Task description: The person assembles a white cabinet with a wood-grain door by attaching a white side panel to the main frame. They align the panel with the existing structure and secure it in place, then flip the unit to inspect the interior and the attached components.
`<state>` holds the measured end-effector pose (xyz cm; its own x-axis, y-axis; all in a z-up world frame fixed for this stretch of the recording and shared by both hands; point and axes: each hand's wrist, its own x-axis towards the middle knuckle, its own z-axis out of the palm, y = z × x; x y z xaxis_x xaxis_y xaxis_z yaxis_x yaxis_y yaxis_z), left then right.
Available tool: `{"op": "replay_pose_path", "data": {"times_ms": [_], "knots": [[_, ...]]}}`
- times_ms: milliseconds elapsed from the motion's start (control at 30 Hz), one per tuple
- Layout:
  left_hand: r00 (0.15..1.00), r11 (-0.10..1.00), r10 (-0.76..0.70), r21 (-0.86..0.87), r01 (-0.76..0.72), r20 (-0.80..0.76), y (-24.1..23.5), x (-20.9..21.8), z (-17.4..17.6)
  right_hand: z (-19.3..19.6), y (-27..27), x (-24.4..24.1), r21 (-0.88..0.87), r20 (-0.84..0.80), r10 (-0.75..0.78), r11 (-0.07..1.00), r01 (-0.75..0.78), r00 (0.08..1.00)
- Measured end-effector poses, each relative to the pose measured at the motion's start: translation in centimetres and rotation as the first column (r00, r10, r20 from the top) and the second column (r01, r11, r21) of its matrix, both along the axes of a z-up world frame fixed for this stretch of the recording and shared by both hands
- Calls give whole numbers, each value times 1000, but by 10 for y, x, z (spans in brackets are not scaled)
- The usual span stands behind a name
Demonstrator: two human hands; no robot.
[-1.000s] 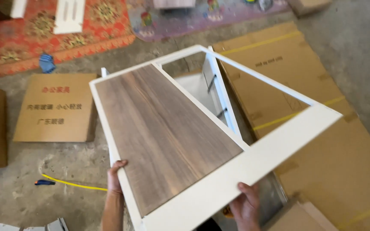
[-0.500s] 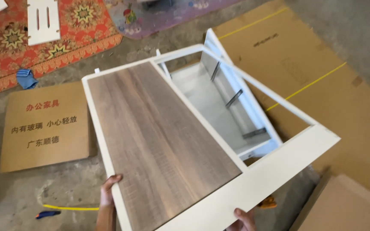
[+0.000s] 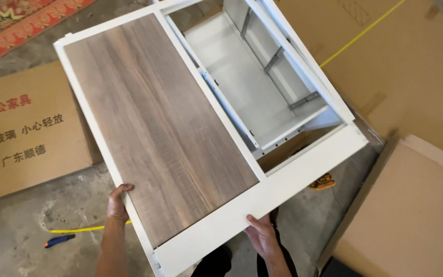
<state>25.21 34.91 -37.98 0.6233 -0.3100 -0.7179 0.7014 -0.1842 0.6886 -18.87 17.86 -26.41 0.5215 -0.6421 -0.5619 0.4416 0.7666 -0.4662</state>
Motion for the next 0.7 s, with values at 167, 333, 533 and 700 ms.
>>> {"op": "replay_pose_path", "data": {"times_ms": [167, 333, 533, 700], "knots": [[999, 996, -1, 92, -4, 54, -15, -1, 11, -37, -1, 13, 174, -147, 138, 978, -112, 979], [991, 999, 6, 38, -11, 137, -37, -10, 28, -69, -7, 23, 245, -217, 125, 967, -70, 968], [977, 965, -143, 241, 102, 160, -59, -7, 27, -74, -38, 38, 184, -206, 104, 981, -66, 973], [964, 924, -215, 351, 150, 155, -91, -10, 54, -72, -57, 56, 200, -220, 133, 976, -88, 966]]}}
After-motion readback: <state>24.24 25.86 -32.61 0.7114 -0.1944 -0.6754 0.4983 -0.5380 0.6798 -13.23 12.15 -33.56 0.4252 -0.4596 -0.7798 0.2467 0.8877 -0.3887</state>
